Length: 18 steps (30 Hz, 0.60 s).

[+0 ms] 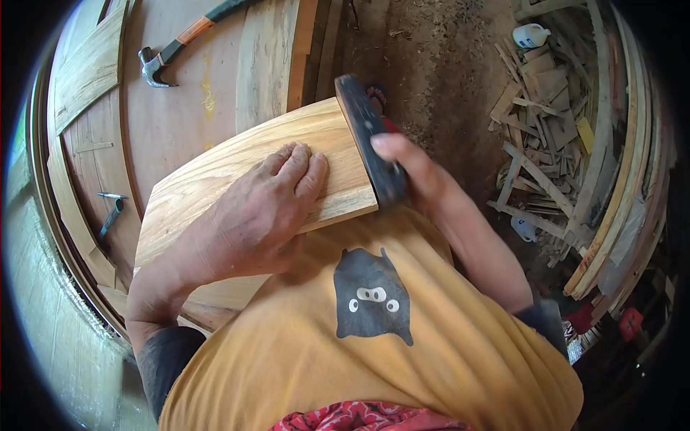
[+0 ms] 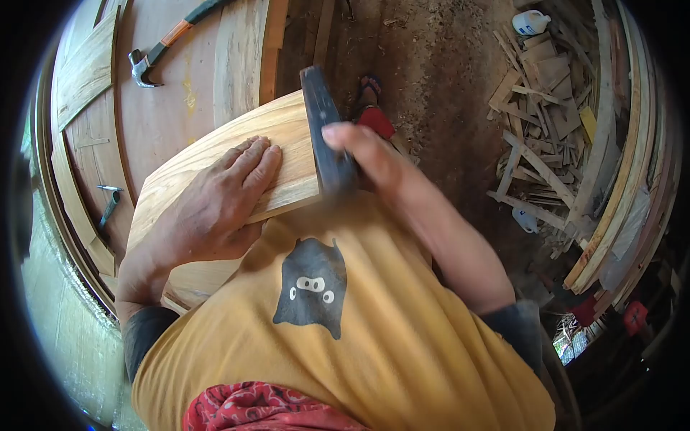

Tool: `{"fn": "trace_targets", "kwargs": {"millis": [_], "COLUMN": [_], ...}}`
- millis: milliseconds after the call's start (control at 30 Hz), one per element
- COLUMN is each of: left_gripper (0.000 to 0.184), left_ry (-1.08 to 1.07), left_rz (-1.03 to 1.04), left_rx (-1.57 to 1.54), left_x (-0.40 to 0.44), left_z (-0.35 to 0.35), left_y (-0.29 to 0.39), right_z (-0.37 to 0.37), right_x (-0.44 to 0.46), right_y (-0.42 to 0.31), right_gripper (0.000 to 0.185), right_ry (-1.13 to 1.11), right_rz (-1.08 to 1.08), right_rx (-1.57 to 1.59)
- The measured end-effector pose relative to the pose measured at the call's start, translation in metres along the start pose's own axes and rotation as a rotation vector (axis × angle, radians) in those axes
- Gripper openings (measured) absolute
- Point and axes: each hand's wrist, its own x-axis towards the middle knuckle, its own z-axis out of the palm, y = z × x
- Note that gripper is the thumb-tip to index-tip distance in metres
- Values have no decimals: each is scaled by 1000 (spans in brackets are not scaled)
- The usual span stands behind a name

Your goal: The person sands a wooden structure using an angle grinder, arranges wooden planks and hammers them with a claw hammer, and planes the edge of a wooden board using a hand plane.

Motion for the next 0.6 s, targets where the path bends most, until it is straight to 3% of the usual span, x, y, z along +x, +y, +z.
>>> {"fn": "trace_targets", "kwargs": {"millis": [67, 167, 267, 367, 400, 433, 467, 567, 600], "left_gripper": [79, 79, 71, 62, 60, 58, 63, 74, 92], "left_ry": [50, 106, 141, 228, 285, 339, 329, 291, 326], "left_rz": [-3, -12, 3, 3, -28, -59, -81, -89, -101], "left_rx": [38, 85, 170, 469, 538, 610, 663, 341, 286], "left_x": [0, -1, -5, -2, 4, 9, 10, 8, 10], "left_z": [2, 19, 42, 97, 116, 130, 136, 117, 112], "left_y": [4, 9, 17, 5, -10, -29, -43, -44, -56], "right_z": [-31, -44, -49, -61, -56, -67, -85, -85, -88], "right_x": [43, 105, 87, 63, 51, 50, 51, 38, 31], "right_y": [-3, 20, 29, 40, 37, 44, 55, 60, 61], "right_gripper": [56, 48, 57, 54, 53, 52, 50, 42, 41], "right_ry": [-138, 9, -2, 16, 133, 104, 76, 153, 141], "right_rz": [-41, 32, -76, -43, -39, -23, -9, -51, -63], "right_rx": [-164, 203, 139, 336, 313, 272, 234, 228, 237]}}
